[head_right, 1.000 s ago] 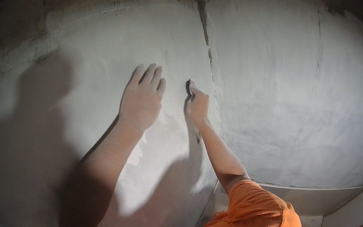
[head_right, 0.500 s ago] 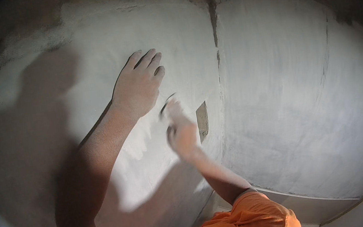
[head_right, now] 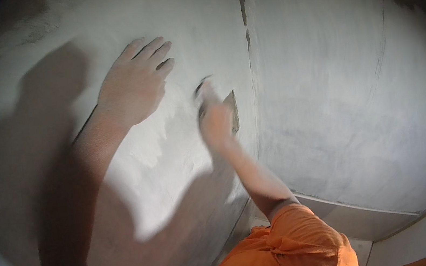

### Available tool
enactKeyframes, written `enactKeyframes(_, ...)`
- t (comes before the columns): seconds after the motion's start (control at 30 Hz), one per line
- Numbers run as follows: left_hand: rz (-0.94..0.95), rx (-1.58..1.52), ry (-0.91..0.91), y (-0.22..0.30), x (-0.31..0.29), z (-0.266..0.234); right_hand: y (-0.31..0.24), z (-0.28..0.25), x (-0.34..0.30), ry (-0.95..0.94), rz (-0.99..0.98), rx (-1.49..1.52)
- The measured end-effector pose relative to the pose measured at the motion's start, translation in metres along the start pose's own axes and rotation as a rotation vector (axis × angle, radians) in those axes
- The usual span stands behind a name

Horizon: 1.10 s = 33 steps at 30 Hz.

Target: The person sands the surface of a white wall around a rectangular opening using a piece of sandpaper held by hand. The person also climbs up and down a wooden ladder to reach different sections of the wall.

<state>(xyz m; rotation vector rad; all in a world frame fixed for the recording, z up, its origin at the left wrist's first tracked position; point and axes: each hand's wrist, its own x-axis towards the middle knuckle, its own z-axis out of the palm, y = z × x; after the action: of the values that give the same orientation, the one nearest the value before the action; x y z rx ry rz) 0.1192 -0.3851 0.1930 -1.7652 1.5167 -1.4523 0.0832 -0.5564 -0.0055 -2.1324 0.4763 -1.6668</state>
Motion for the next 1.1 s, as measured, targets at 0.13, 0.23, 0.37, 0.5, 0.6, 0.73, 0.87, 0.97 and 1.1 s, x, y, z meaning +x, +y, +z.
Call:
enactKeyframes(0.13, 0.065, -0.038, -0.055, 0.011, -0.013, -0.004, 0.023, -0.011, 0.022, -0.135, 0.224, -0.084)
enactKeyframes(0.23, 0.026, -0.002, -0.079, 0.004, -0.026, -0.01, -0.029, 0.002, -0.058, -0.027, -0.344, 0.135)
enactKeyframes(0.37, 0.048, 0.026, -0.116, 0.013, -0.038, -0.019, 0.006, 0.009, -0.019, 0.102, -0.06, 0.071)
enactKeyframes(0.5, 0.071, -0.017, -0.092, 0.025, -0.045, -0.011, 0.038, -0.002, 0.019, -0.148, 0.332, -0.021)
enactKeyframes(0.6, 0.058, -0.022, -0.079, 0.017, -0.043, -0.009, -0.005, 0.014, -0.034, 0.189, -0.212, 0.03)
enactKeyframes(0.73, 0.08, -0.023, -0.074, 0.023, -0.052, -0.007, 0.01, 0.013, -0.05, 0.052, -0.121, 0.029)
enactKeyframes(0.87, 0.11, -0.067, -0.058, 0.037, -0.038, -0.003, 0.106, 0.009, 0.028, -0.08, 0.278, -0.16)
enactKeyframes(0.97, 0.093, -0.048, -0.109, 0.035, -0.047, -0.001, 0.057, 0.017, 0.01, -0.083, 0.157, -0.128)
enactKeyframes(1.1, 0.042, 0.025, -0.156, 0.034, -0.052, -0.01, 0.029, 0.007, -0.033, 0.022, -0.262, 0.065)
